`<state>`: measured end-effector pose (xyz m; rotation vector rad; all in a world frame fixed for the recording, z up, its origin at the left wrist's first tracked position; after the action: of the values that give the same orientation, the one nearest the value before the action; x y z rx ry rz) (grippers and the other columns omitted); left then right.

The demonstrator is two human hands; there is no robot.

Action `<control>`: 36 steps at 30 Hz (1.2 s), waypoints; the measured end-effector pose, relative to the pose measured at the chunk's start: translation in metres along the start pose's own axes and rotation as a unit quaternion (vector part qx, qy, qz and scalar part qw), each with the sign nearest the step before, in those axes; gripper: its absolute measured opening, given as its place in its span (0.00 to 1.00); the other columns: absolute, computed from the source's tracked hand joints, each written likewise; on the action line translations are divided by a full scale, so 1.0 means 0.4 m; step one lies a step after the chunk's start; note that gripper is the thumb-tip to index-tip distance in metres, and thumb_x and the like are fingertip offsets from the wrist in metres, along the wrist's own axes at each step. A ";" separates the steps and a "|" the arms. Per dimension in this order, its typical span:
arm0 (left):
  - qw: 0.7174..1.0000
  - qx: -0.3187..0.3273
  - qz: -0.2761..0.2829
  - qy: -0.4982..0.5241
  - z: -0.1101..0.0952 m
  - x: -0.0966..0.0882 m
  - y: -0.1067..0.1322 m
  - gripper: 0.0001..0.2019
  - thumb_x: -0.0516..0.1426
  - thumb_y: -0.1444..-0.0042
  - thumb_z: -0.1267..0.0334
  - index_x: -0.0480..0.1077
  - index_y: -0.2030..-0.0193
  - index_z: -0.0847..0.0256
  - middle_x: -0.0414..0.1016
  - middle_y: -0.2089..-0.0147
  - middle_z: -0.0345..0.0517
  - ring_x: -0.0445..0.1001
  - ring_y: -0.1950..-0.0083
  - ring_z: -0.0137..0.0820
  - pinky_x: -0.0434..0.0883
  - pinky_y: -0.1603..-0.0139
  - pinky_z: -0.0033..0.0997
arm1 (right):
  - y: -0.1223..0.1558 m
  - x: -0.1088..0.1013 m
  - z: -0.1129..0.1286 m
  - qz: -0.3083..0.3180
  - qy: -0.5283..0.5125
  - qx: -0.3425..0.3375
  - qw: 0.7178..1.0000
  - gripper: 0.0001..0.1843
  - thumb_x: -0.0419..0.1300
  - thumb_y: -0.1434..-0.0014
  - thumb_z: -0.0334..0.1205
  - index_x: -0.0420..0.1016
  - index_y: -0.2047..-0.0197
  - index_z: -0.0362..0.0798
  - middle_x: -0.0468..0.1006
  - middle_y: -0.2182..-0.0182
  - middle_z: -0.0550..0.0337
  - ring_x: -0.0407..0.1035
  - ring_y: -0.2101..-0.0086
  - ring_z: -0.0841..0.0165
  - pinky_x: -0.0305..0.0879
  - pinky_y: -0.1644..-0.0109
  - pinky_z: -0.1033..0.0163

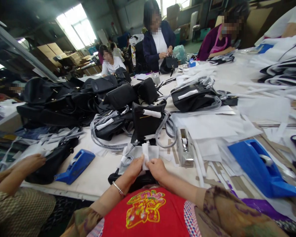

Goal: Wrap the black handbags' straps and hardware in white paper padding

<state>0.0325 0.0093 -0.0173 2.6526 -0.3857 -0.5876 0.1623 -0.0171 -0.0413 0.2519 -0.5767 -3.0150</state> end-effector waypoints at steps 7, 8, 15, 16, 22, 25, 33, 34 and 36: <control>0.985 0.014 -0.047 -0.166 -0.003 0.013 -0.021 0.19 0.47 0.36 0.53 0.69 0.72 0.61 0.74 0.69 0.52 0.69 0.66 0.38 0.60 0.62 0.33 | -0.027 -0.009 0.002 0.011 0.074 -0.031 0.997 0.18 0.54 0.45 0.44 0.60 0.83 0.47 0.56 0.84 0.67 0.53 0.77 0.73 0.46 0.73 0.65; 0.983 0.010 -0.045 -0.176 -0.001 0.014 -0.023 0.18 0.48 0.36 0.54 0.69 0.72 0.61 0.74 0.70 0.52 0.69 0.66 0.38 0.60 0.62 0.33 | -0.025 -0.015 0.004 0.024 0.097 -0.045 0.994 0.18 0.54 0.44 0.43 0.60 0.83 0.47 0.57 0.84 0.67 0.53 0.77 0.73 0.46 0.72 0.65; 0.985 0.002 -0.033 -0.168 0.012 0.020 -0.042 0.19 0.48 0.35 0.54 0.67 0.74 0.60 0.73 0.73 0.50 0.70 0.69 0.36 0.59 0.65 0.32 | -0.017 -0.116 -0.025 0.054 0.171 -0.099 0.979 0.13 0.51 0.40 0.39 0.76 0.69 0.45 0.76 0.72 0.60 0.69 0.68 0.68 0.60 0.62 0.66; 0.987 -0.002 -0.033 -0.155 0.015 0.021 -0.043 0.19 0.48 0.36 0.53 0.67 0.74 0.60 0.73 0.74 0.50 0.69 0.70 0.36 0.59 0.66 0.32 | -0.026 -0.136 -0.043 0.031 0.203 -0.085 0.975 0.13 0.51 0.39 0.37 0.77 0.66 0.45 0.78 0.69 0.58 0.70 0.65 0.66 0.61 0.59 0.65; 0.987 0.003 -0.045 -0.153 0.012 0.018 -0.037 0.18 0.48 0.36 0.53 0.63 0.75 0.59 0.71 0.75 0.47 0.67 0.70 0.35 0.58 0.67 0.32 | -0.104 -0.199 -0.139 -0.039 0.463 -0.027 0.885 0.13 0.54 0.41 0.32 0.75 0.55 0.38 0.75 0.56 0.40 0.71 0.56 0.58 0.64 0.52 0.60; 0.984 0.011 -0.052 -0.168 0.003 0.012 -0.027 0.18 0.47 0.36 0.53 0.61 0.76 0.58 0.69 0.75 0.45 0.66 0.70 0.34 0.57 0.67 0.32 | -0.129 -0.183 -0.135 -0.027 0.517 -0.048 0.854 0.14 0.53 0.41 0.28 0.74 0.53 0.36 0.73 0.54 0.37 0.72 0.56 0.56 0.66 0.55 0.58; 0.985 0.010 -0.056 -0.161 0.006 0.005 -0.024 0.18 0.47 0.37 0.53 0.60 0.76 0.58 0.64 0.77 0.40 0.63 0.72 0.32 0.55 0.69 0.32 | -0.115 -0.185 -0.127 -0.007 0.527 -0.025 0.850 0.13 0.55 0.44 0.30 0.78 0.59 0.36 0.77 0.61 0.37 0.75 0.61 0.55 0.67 0.60 0.58; 0.985 0.011 -0.059 -0.160 0.007 0.005 -0.024 0.18 0.47 0.37 0.53 0.60 0.76 0.58 0.64 0.77 0.40 0.63 0.72 0.32 0.55 0.69 0.32 | -0.102 -0.193 -0.139 -0.008 0.517 -0.014 0.856 0.13 0.56 0.44 0.32 0.79 0.61 0.36 0.78 0.63 0.38 0.75 0.62 0.55 0.67 0.60 0.58; 0.986 0.010 -0.063 -0.157 0.008 0.005 -0.023 0.18 0.47 0.37 0.53 0.59 0.76 0.58 0.63 0.77 0.39 0.62 0.73 0.31 0.55 0.70 0.31 | -0.071 -0.207 -0.167 -0.002 0.464 0.008 0.886 0.11 0.56 0.45 0.35 0.78 0.66 0.38 0.78 0.67 0.41 0.74 0.64 0.57 0.66 0.61 0.59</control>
<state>0.0344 0.0157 -0.0246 2.6189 -0.3149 -1.0538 0.2543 -0.0075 -0.1009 1.5472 -0.4675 -2.4285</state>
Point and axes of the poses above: each hand's wrist, its own y-axis away from the middle knuckle, its own x-axis out of the palm, z = x × y, the point moved 2 cm from there along -y, towards the middle knuckle
